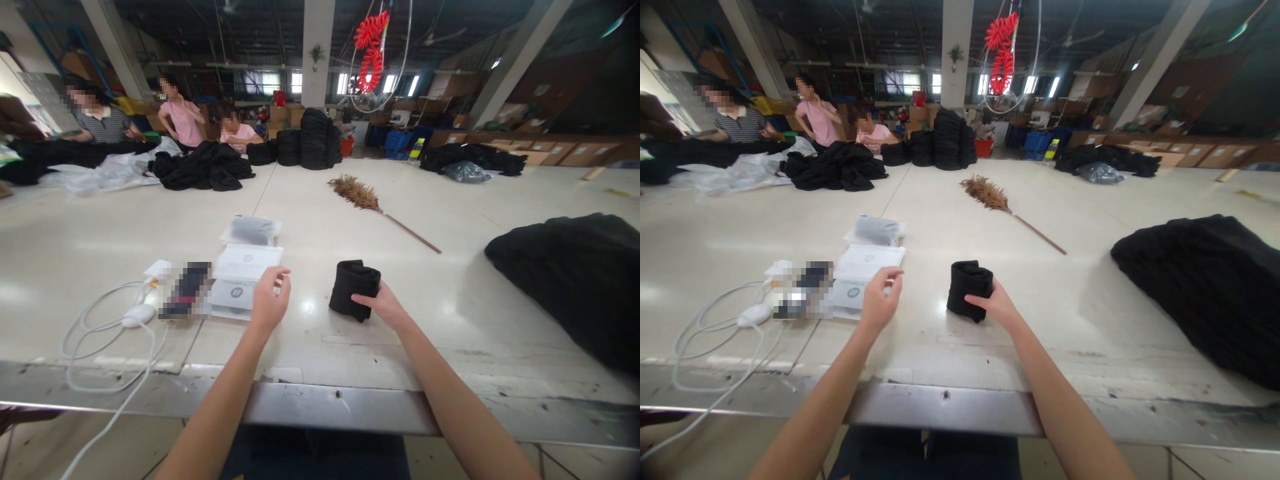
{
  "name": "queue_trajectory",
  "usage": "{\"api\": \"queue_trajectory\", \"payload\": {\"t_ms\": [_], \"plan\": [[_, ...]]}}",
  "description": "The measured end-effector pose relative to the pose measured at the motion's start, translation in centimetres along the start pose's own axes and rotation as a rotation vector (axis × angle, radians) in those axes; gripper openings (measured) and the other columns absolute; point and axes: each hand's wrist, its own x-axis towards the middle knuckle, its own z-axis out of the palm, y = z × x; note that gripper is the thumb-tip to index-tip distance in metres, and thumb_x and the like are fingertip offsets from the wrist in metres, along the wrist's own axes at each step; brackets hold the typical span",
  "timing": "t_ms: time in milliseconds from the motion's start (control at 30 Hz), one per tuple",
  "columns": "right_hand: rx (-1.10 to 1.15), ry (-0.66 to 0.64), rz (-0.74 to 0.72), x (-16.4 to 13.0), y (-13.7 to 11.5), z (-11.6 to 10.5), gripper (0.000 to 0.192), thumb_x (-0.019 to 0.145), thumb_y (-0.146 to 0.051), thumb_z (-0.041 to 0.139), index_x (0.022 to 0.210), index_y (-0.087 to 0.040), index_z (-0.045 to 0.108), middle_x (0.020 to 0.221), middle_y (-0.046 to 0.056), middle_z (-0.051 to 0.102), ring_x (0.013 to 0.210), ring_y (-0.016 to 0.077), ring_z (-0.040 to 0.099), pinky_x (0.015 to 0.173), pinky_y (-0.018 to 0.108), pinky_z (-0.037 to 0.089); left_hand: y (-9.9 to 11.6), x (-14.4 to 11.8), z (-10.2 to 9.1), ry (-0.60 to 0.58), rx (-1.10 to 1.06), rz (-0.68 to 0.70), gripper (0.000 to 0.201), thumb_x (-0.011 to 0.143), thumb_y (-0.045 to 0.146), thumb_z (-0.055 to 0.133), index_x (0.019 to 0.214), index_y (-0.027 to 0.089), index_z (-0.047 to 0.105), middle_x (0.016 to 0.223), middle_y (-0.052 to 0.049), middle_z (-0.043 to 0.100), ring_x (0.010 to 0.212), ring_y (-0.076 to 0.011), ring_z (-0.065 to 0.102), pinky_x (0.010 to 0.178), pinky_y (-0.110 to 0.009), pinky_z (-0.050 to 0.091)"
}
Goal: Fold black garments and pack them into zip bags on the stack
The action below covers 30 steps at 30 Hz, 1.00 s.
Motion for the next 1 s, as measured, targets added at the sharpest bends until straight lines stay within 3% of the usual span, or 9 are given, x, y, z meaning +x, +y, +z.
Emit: {"api": "queue_trajectory", "payload": {"t_ms": [100, 167, 267, 400, 500, 633, 700, 800, 1000], "plan": [[-0.344, 0.286, -0.16, 0.2, 0.5, -1.2, 0.059, 0.07, -0.04, 0.076, 0.121, -0.02, 0.053, 0.119, 0.011, 0.068, 0.106, 0.0298, 0.065, 0.092, 0.047, 0.052, -1.3, 5.1, -1.0, -0.036, 0.319, -0.09, 0.024, 0.093, 0.033, 0.046, 0.109, 0.018, 0.057, 0.107, -0.011, 0.065, 0.095, -0.022, 0.064, 0.086, -0.036, 0.051], [-0.596, 0.369, -0.225, 0.3, 1.0, -1.8, 0.053, 0.074, -0.034, 0.07, 0.122, -0.021, 0.054, 0.119, 0.01, 0.067, 0.107, 0.0306, 0.064, 0.091, 0.046, 0.051, -2.4, 7.6, -0.8, -0.129, 0.563, -0.189, 0.042, 0.091, 0.049, 0.05, 0.115, 0.015, 0.054, 0.113, -0.017, 0.063, 0.109, -0.0301, 0.06, 0.091, -0.043, 0.049], [-0.765, 0.338, -0.236, 0.6, 2.0, -1.9, 0.053, 0.076, -0.027, 0.062, 0.128, -0.022, 0.052, 0.118, 0.01, 0.068, 0.106, 0.0309, 0.065, 0.086, 0.043, 0.052, -3.4, 9.4, 0.2, -0.357, 0.814, -0.286, 0.065, 0.081, 0.061, 0.059, 0.122, 0.011, 0.05, 0.122, -0.024, 0.058, 0.119, -0.0386, 0.054, 0.09, -0.047, 0.047], [-0.778, 0.301, -0.206, 1.1, 3.0, -1.2, 0.052, 0.078, -0.027, 0.061, 0.129, -0.022, 0.05, 0.112, 0.01, 0.07, 0.099, 0.0307, 0.069, 0.08, 0.041, 0.054, -3.0, 9.5, 0.6, -0.521, 0.959, -0.255, 0.035, 0.088, 0.035, 0.055, 0.117, 0.014, 0.057, 0.117, -0.02, 0.063, 0.112, -0.0356, 0.058, 0.091, -0.048, 0.043], [-0.742, 0.375, -0.169, 1.3, 3.2, -1.0, 0.052, 0.078, -0.032, 0.062, 0.128, -0.021, 0.049, 0.109, 0.012, 0.071, 0.094, 0.0317, 0.07, 0.076, 0.042, 0.054, -1.1, 8.4, -0.9, -0.456, 0.967, -0.174, 0.025, 0.094, 0.021, 0.041, 0.109, 0.017, 0.061, 0.105, -0.016, 0.066, 0.102, -0.0318, 0.062, 0.093, -0.052, 0.038], [-0.684, 0.438, -0.23, 1.3, 2.8, -1.5, 0.056, 0.079, -0.032, 0.06, 0.133, -0.02, 0.048, 0.118, 0.012, 0.069, 0.102, 0.0323, 0.067, 0.085, 0.046, 0.053, 2.5, 4.1, -2.5, -0.263, 0.815, 0.235, 0.027, 0.098, 0.021, 0.036, 0.101, 0.021, 0.064, 0.11, -0.013, 0.065, 0.107, -0.0294, 0.057, 0.096, -0.049, 0.036], [-0.665, 0.474, -0.278, 1.2, 2.5, -2.1, 0.055, 0.079, -0.032, 0.059, 0.132, -0.018, 0.051, 0.12, 0.013, 0.068, 0.107, 0.0333, 0.065, 0.09, 0.048, 0.051, 3.5, 1.0, -2.1, -0.338, 0.647, 0.438, 0.026, 0.097, 0.017, 0.041, 0.102, 0.025, 0.065, 0.114, -0.009, 0.066, 0.11, -0.0256, 0.057, 0.096, -0.043, 0.038], [-0.644, 0.554, -0.3, 0.9, 2.0, -3.0, 0.054, 0.079, -0.035, 0.058, 0.129, -0.016, 0.054, 0.118, 0.014, 0.069, 0.107, 0.0343, 0.065, 0.092, 0.049, 0.05, 3.0, -2.8, -0.3, -0.512, 0.503, 0.557, 0.027, 0.094, 0.01, 0.043, 0.101, 0.024, 0.065, 0.123, -0.008, 0.065, 0.121, -0.0245, 0.053, 0.099, -0.04, 0.04], [-0.628, 0.669, -0.311, 0.5, 1.9, -4.0, 0.052, 0.082, -0.039, 0.058, 0.129, -0.015, 0.055, 0.114, 0.015, 0.069, 0.103, 0.0333, 0.065, 0.089, 0.046, 0.05, -0.3, -3.2, 1.0, -0.856, 0.506, 0.335, 0.034, 0.088, 0.0, 0.045, 0.104, 0.022, 0.065, 0.116, -0.008, 0.069, 0.124, -0.0229, 0.057, 0.095, -0.036, 0.045]]}}
